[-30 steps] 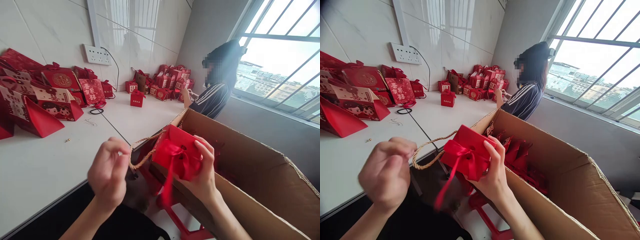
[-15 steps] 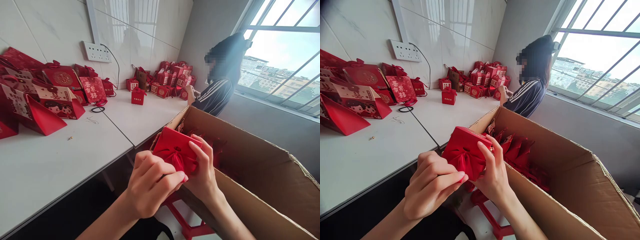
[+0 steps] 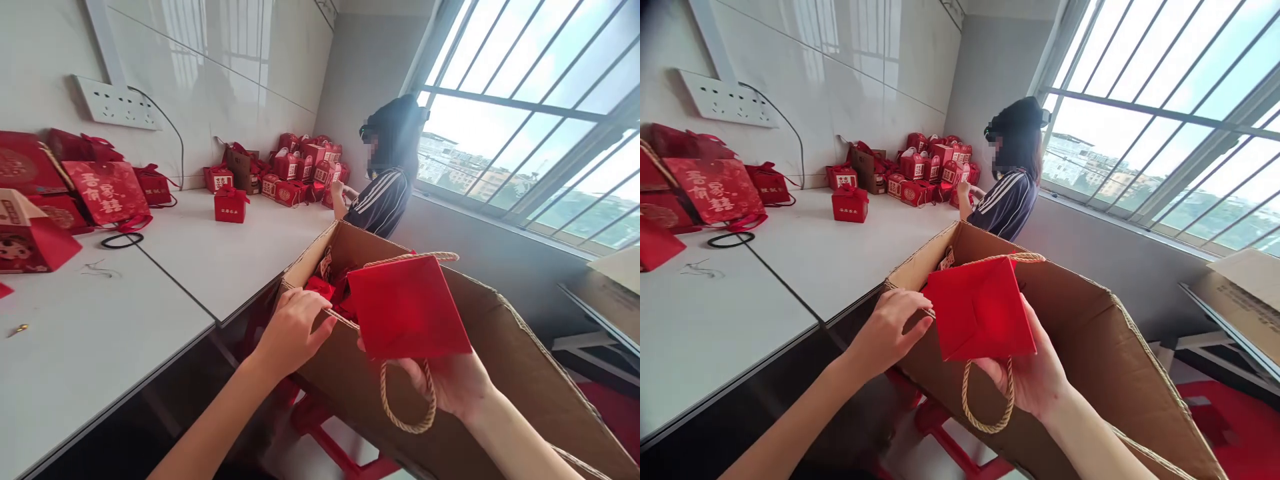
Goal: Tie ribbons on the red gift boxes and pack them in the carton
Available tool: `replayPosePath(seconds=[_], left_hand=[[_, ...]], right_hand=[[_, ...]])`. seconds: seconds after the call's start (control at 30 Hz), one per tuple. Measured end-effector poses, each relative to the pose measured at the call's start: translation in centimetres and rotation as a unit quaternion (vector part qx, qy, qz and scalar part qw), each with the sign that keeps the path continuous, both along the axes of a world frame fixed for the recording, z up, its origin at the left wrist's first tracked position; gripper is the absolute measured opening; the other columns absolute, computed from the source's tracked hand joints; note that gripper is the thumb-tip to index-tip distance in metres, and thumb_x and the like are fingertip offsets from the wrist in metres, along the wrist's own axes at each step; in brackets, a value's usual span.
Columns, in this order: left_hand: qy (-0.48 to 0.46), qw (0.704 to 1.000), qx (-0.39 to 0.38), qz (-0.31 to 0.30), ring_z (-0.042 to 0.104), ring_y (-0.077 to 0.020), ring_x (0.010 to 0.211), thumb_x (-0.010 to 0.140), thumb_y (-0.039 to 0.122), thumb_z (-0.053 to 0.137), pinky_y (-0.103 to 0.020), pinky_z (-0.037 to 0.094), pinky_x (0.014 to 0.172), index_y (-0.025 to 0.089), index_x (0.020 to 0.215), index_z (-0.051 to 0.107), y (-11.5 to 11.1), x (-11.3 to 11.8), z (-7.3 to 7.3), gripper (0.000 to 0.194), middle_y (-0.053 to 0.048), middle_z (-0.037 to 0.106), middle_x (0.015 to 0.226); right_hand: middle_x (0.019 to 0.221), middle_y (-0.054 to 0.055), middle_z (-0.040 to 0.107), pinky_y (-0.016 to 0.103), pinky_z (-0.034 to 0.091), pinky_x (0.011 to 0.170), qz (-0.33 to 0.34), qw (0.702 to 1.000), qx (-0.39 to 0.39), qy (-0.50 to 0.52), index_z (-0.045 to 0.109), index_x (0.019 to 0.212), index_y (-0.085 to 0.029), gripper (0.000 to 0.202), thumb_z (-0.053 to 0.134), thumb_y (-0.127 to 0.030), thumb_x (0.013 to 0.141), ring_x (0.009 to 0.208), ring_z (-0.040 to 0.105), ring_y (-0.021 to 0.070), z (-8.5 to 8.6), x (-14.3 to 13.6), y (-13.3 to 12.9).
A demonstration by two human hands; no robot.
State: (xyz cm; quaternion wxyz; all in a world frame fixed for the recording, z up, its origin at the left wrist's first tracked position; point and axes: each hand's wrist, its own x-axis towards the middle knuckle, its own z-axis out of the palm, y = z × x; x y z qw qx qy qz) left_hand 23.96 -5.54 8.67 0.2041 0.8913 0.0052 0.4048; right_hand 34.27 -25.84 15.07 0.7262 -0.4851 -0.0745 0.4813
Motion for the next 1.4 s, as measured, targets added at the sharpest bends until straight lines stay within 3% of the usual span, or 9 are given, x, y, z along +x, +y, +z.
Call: replayPosePath(seconds=[0.23, 0.37, 0.47, 0.67, 0.83, 1.03, 1.13, 1.27, 1.4], left_hand=[[-0.048, 0.998, 0.017, 0.032, 0.056, -0.0194, 0.080, 0.085, 0.024, 0.050, -0.037, 0.032, 0.084, 0.021, 0.082, 0.056, -1.0, 1.8, -2.7, 0.008, 0.000, 0.066, 0.077], [-0.091, 0.994, 0.012, 0.056, 0.055, -0.0209, 0.082, 0.083, 0.021, 0.046, -0.040, 0.028, 0.091, 0.021, 0.084, 0.056, -1.4, 2.5, -3.6, 0.010, -0.002, 0.064, 0.076], [-0.104, 0.993, 0.011, 0.062, 0.055, -0.0209, 0.083, 0.083, 0.022, 0.045, -0.040, 0.027, 0.093, 0.021, 0.084, 0.056, -1.6, 2.9, -4.0, 0.011, -0.002, 0.063, 0.075], [-0.119, 0.991, 0.000, 0.064, 0.054, -0.0194, 0.083, 0.083, 0.024, 0.045, -0.037, 0.027, 0.094, 0.021, 0.083, 0.058, -1.5, 2.8, -4.1, 0.013, -0.001, 0.062, 0.074], [-0.106, 0.992, -0.024, 0.057, 0.054, -0.0189, 0.086, 0.083, 0.023, 0.045, -0.037, 0.025, 0.098, 0.020, 0.085, 0.058, -1.9, 2.7, -4.3, 0.014, -0.001, 0.062, 0.077], [-0.078, 0.996, -0.037, 0.036, 0.054, -0.0195, 0.098, 0.081, 0.021, 0.046, -0.037, 0.023, 0.105, 0.020, 0.100, 0.055, -2.3, 1.9, -3.9, 0.021, -0.003, 0.064, 0.092], [-0.058, 0.998, -0.002, -0.001, 0.050, -0.0197, 0.114, 0.077, 0.016, 0.049, -0.035, 0.029, 0.106, 0.017, 0.115, 0.047, -0.6, -0.5, -3.3, 0.038, -0.007, 0.060, 0.113], [-0.020, 0.997, 0.032, 0.061, 0.050, -0.0206, 0.116, 0.077, 0.009, 0.047, -0.035, 0.040, 0.099, 0.019, 0.109, 0.048, 3.9, -5.9, -2.8, 0.034, -0.008, 0.058, 0.114], [0.067, 0.979, 0.050, 0.187, 0.055, -0.0230, 0.107, 0.078, 0.008, 0.047, -0.038, 0.045, 0.089, 0.020, 0.099, 0.054, 9.3, -11.3, -3.7, 0.024, -0.008, 0.060, 0.107]], right_hand=[[0.095, 0.004, 0.069, 0.038, 0.059, 0.074, -0.078, 0.975, -0.057, -0.198, 0.058, 0.106, -0.025, 0.035, 0.062, -0.047, 0.079, 0.087, 0.068, 0.0218, -0.2, 6.0, -2.0], [0.111, 0.009, 0.058, 0.051, 0.048, 0.091, -0.097, 0.790, -0.199, -0.572, 0.046, 0.122, -0.022, 0.078, 0.082, -0.040, 0.056, 0.101, 0.060, 0.0275, -4.2, 11.6, -2.2], [0.121, 0.015, 0.047, 0.057, 0.041, 0.096, -0.017, 0.687, -0.285, -0.668, 0.039, 0.129, -0.017, 0.087, 0.078, -0.045, 0.056, 0.111, 0.054, 0.0325, -8.5, 13.9, -1.0], [0.128, 0.018, 0.039, 0.041, 0.035, 0.107, 0.062, 0.696, -0.401, -0.593, 0.024, 0.135, -0.013, 0.081, 0.065, -0.043, 0.071, 0.121, 0.049, 0.0279, -16.4, 13.1, 4.6], [0.138, 0.021, 0.031, 0.033, 0.034, 0.107, 0.098, 0.682, -0.402, -0.603, 0.016, 0.140, -0.013, 0.066, 0.045, -0.038, 0.086, 0.127, 0.046, 0.0253, -18.3, 11.9, 6.9], [0.115, 0.024, 0.059, 0.044, 0.046, 0.086, 0.241, 0.602, -0.450, -0.614, 0.026, 0.142, -0.011, 0.091, 0.071, -0.033, 0.066, 0.106, 0.060, 0.0396, -15.8, 13.8, 7.2], [0.103, 0.022, 0.066, 0.043, 0.047, 0.081, 0.320, 0.508, -0.473, -0.645, 0.045, 0.132, -0.011, 0.078, 0.073, -0.029, 0.062, 0.101, 0.063, 0.0404, -11.5, 14.4, 9.1], [0.099, 0.020, 0.067, 0.043, 0.047, 0.074, 0.289, 0.367, -0.484, -0.740, 0.064, 0.099, -0.015, 0.029, 0.056, -0.035, 0.080, 0.094, 0.065, 0.0384, -3.7, 12.1, 14.5], [0.097, 0.016, 0.067, 0.041, 0.045, 0.080, 0.223, 0.395, -0.350, -0.820, 0.055, 0.116, -0.013, 0.038, 0.047, -0.039, 0.088, 0.097, 0.063, 0.0333, 0.9, 8.2, 24.1]])
